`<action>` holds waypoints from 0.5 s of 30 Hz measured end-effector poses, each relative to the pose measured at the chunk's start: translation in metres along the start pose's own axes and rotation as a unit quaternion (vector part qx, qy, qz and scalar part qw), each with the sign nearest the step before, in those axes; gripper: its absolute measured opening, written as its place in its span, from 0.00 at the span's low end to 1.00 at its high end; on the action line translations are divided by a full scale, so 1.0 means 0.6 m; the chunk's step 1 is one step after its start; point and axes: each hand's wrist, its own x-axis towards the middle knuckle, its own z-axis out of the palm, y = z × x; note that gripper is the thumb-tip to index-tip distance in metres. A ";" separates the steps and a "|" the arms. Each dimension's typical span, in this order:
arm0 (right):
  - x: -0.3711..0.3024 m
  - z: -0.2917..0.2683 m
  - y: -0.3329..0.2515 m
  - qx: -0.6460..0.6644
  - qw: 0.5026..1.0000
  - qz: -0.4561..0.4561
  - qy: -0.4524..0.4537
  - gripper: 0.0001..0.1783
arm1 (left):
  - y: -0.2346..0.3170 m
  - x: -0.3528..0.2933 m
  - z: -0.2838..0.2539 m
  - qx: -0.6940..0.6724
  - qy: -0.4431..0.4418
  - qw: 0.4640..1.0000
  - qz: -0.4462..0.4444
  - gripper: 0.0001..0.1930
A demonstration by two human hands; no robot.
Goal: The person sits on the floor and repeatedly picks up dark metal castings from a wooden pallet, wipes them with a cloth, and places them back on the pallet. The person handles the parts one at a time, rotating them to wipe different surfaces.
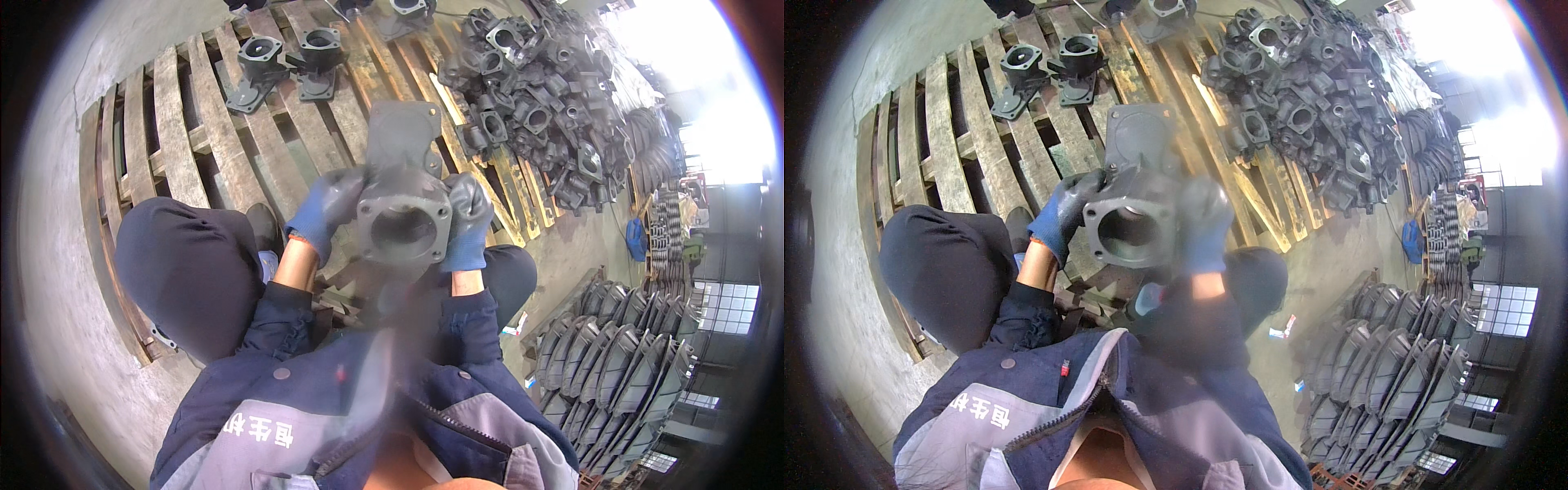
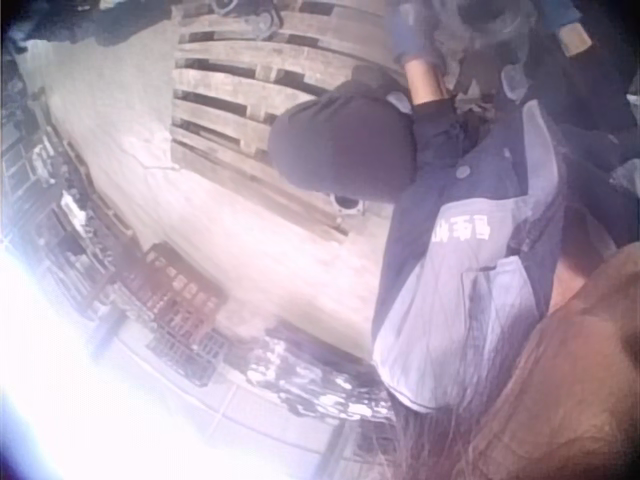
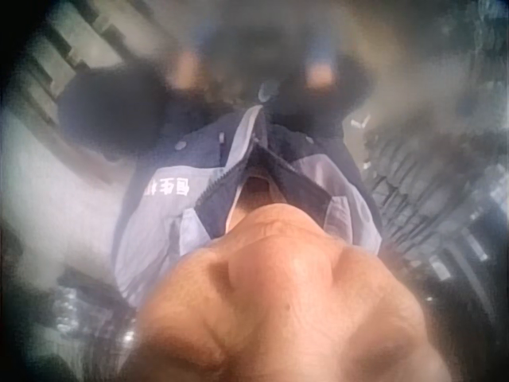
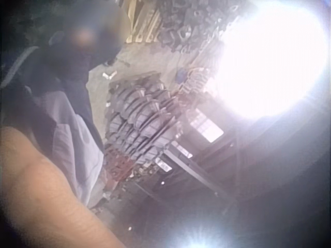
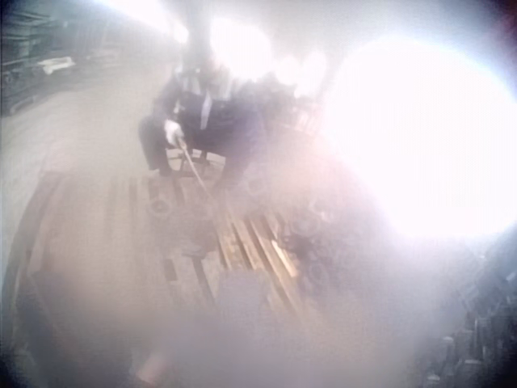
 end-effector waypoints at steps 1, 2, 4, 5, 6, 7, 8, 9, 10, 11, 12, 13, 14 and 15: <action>0.002 0.002 0.000 0.040 0.999 0.011 0.003 0.15 | 0.006 -0.003 -0.002 -0.032 -0.018 0.999 -0.011 0.25; 0.004 0.004 0.002 0.097 0.993 0.065 0.013 0.14 | 0.012 -0.005 -0.003 -0.064 -0.033 0.997 -0.013 0.25; 0.008 0.005 0.008 0.207 0.964 0.163 0.033 0.13 | 0.018 -0.007 -0.005 -0.041 -0.037 0.998 0.000 0.25; 0.009 0.005 0.013 0.195 0.958 0.206 0.040 0.15 | 0.019 -0.007 -0.004 -0.048 -0.037 0.998 0.008 0.25; 0.010 0.004 0.019 0.212 0.942 0.256 0.044 0.19 | 0.018 -0.007 -0.004 -0.055 -0.038 0.998 0.016 0.25; 0.010 0.004 0.026 0.240 0.928 0.279 0.061 0.22 | 0.015 -0.006 -0.001 -0.053 -0.036 0.998 0.014 0.27; 0.009 0.003 0.032 0.268 0.911 0.302 0.078 0.25 | 0.012 -0.005 -0.001 -0.055 -0.035 0.998 0.013 0.26; 0.008 0.004 0.038 0.244 0.919 0.303 0.065 0.29 | 0.008 -0.003 0.001 -0.053 -0.041 0.998 0.010 0.25; 0.007 0.005 0.043 0.219 0.926 0.303 0.051 0.32 | 0.004 -0.002 0.002 -0.053 -0.031 0.998 0.004 0.24; 0.005 0.006 0.045 0.210 0.931 0.296 0.049 0.33 | 0.000 0.000 0.005 -0.060 -0.037 0.997 0.016 0.24; 0.003 0.008 0.046 0.209 0.930 0.297 0.060 0.31 | -0.003 0.003 0.006 -0.070 -0.025 0.997 0.026 0.24; 0.003 0.010 0.044 0.208 0.929 0.298 0.072 0.29 | -0.005 0.004 0.006 -0.074 -0.036 0.996 0.036 0.24; 0.002 0.010 0.041 0.207 0.928 0.299 0.083 0.27 | -0.006 0.004 0.006 -0.066 -0.021 0.998 0.010 0.26; 0.004 0.013 0.036 0.217 0.926 0.288 0.108 0.22 | -0.005 0.005 0.005 -0.054 -0.029 0.998 -0.014 0.28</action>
